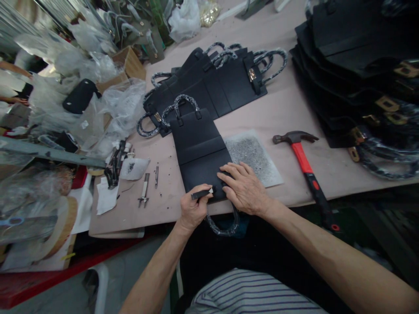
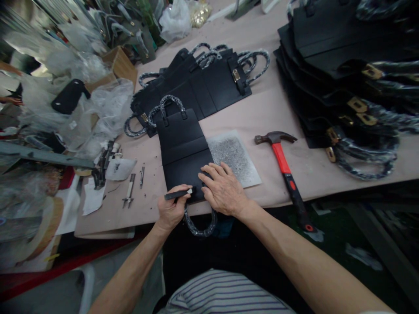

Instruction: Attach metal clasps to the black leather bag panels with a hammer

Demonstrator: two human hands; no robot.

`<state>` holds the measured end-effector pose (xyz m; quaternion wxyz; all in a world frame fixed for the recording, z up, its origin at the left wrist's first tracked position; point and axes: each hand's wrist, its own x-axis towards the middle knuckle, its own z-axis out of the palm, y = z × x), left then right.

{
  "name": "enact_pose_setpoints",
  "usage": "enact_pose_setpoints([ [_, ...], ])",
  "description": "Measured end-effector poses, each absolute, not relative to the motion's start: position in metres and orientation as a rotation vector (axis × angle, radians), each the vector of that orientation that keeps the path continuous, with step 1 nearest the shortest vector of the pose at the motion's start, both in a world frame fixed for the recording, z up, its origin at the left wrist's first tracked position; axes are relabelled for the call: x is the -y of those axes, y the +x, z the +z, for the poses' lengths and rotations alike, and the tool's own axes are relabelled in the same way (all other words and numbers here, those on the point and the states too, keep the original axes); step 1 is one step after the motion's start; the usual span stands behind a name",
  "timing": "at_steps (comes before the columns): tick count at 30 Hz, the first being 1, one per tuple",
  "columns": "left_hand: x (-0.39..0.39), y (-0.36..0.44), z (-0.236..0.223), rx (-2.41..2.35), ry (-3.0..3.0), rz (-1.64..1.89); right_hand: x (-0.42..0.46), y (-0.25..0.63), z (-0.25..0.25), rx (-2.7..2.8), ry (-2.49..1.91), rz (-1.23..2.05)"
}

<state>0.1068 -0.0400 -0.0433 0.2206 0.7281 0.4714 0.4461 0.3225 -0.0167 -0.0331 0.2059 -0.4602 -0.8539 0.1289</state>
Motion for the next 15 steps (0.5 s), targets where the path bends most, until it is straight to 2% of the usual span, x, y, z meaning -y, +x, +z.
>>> enact_pose_setpoints([
  [9,0.033,0.116,-0.034,-1.349,2.086,1.100,0.017,0.322,-0.032,2.390,-1.279,0.349],
  [15,0.034,0.116,-0.037,-1.369,2.071,1.143,0.018,0.322,-0.033,2.379,-1.272,0.336],
])
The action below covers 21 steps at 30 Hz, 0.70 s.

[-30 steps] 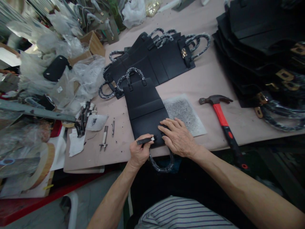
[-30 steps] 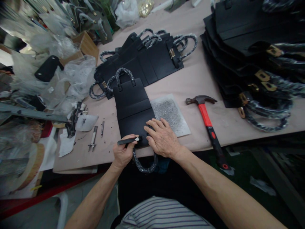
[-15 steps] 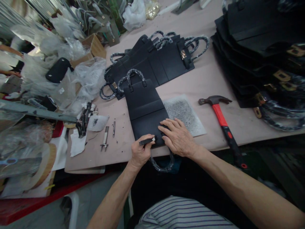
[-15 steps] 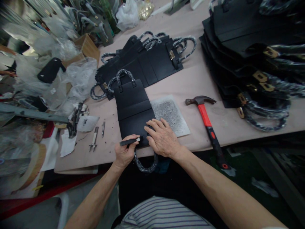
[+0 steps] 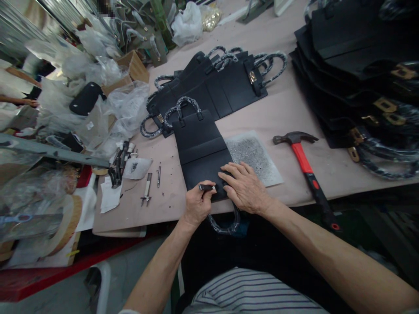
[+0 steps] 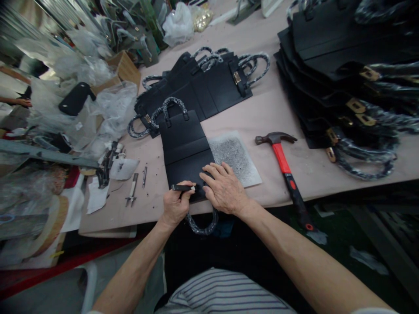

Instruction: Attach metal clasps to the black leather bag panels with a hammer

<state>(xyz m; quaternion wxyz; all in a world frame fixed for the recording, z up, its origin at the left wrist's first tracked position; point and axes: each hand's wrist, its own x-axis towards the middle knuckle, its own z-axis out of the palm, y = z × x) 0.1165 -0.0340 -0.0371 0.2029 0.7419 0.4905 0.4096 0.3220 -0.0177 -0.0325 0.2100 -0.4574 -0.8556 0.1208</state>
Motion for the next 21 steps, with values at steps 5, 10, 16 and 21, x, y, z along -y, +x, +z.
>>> enact_pose_setpoints([
  [5,0.035,0.116,-0.040,-1.374,2.073,1.174,0.018,0.322,-0.032,2.376,-1.278,0.326],
  [10,0.035,0.116,-0.040,-1.368,2.078,1.156,0.019,0.321,-0.033,2.372,-1.262,0.318],
  [16,0.033,0.116,-0.034,-1.370,2.027,1.126,0.019,0.322,-0.034,2.320,-1.244,0.357],
  [21,0.031,0.112,-0.036,-1.441,1.695,1.188,0.015,0.331,-0.039,2.241,-1.148,0.509],
])
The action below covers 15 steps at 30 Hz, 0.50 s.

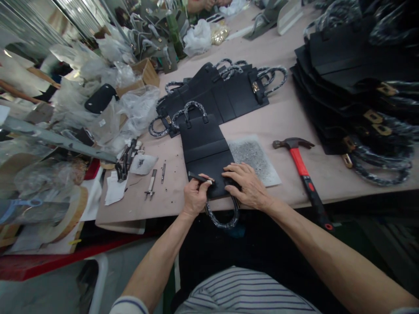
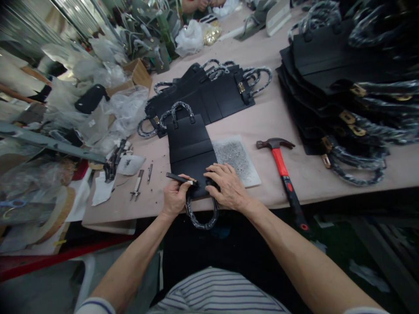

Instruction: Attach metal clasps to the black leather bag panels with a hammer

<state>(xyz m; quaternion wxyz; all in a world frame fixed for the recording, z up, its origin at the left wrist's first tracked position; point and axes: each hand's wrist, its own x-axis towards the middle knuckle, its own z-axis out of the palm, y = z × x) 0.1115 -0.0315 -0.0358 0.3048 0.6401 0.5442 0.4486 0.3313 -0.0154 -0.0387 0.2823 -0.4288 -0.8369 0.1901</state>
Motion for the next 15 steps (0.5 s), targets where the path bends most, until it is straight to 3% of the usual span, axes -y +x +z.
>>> enact_pose_setpoints([
  [15,0.0379,0.1091,-0.0463,-1.432,1.523,1.306,0.0154,0.3338,-0.0416,2.265,-1.134,0.542],
])
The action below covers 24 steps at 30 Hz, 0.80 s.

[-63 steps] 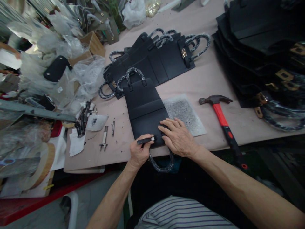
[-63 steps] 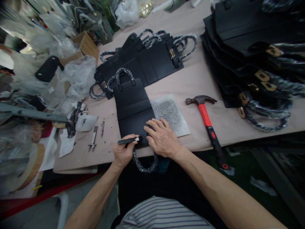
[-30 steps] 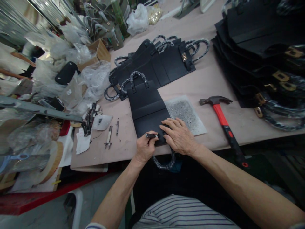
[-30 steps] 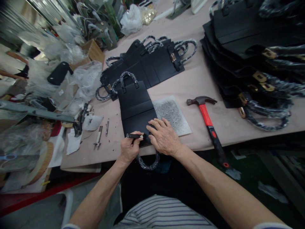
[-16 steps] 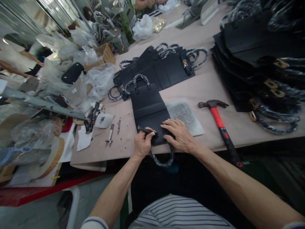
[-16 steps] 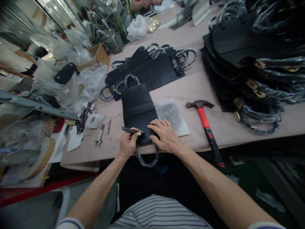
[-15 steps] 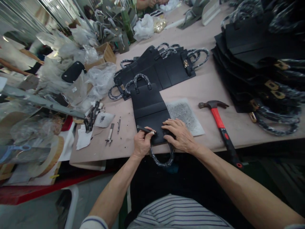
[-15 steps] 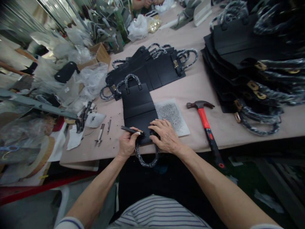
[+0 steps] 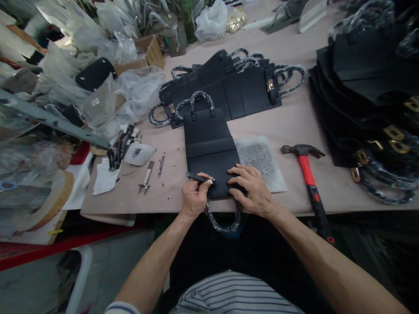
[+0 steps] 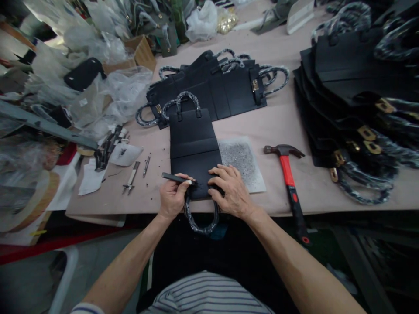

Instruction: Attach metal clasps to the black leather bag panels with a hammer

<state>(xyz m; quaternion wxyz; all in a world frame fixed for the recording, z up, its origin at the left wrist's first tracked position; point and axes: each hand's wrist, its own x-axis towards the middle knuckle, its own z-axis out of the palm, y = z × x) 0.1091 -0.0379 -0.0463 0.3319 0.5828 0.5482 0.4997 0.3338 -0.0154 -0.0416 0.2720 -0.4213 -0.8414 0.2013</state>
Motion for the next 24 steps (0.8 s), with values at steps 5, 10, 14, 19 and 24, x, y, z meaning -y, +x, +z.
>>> enact_pose_setpoints([
  [5,0.039,0.109,-0.043,-1.433,1.567,1.301,0.014,0.337,-0.040,2.342,-1.074,0.562],
  [10,0.039,0.111,-0.037,-1.378,1.697,1.258,0.014,0.337,-0.040,2.345,-1.083,0.559],
  [14,0.039,0.112,-0.036,-1.358,1.729,1.277,0.015,0.336,-0.041,2.335,-1.096,0.558],
  [19,0.038,0.112,-0.036,-1.346,1.777,1.259,0.015,0.335,-0.041,2.328,-1.106,0.558],
  [24,0.038,0.114,-0.036,-1.343,1.824,1.254,0.015,0.334,-0.039,2.321,-1.109,0.561],
])
